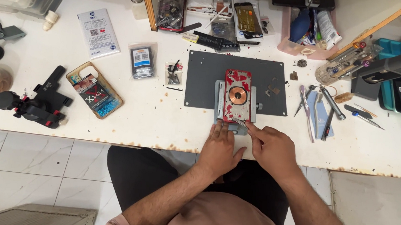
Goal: Scraping adhesive residue from the edges of an electronics panel using a small tool and a brush.
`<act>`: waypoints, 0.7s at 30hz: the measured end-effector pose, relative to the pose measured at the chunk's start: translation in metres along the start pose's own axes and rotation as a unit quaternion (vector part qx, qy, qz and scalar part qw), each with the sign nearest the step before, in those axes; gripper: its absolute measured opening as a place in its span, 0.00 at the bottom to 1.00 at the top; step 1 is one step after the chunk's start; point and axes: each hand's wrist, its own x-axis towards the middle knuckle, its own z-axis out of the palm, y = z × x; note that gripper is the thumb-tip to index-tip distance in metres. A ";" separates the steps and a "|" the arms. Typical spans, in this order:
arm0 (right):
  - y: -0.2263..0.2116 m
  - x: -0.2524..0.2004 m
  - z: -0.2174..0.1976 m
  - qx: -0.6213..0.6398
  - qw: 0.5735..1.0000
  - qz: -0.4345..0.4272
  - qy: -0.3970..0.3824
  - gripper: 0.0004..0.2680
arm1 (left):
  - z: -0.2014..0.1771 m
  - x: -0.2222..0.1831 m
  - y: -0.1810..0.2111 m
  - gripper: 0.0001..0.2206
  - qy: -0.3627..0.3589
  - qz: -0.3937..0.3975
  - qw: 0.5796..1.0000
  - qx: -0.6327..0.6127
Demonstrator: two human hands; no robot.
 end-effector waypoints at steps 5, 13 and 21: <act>-0.003 -0.001 0.002 -0.081 0.994 -0.047 0.048 0.10 | -0.003 0.003 0.000 0.30 -0.001 0.005 1.000 0.006; 0.008 -0.005 0.021 0.043 0.998 -0.014 0.054 0.10 | -0.007 0.001 0.003 0.30 -0.013 0.002 1.000 0.003; 0.002 -0.004 0.014 -0.047 0.995 -0.052 0.066 0.08 | -0.013 0.003 0.003 0.30 -0.023 0.000 1.000 -0.006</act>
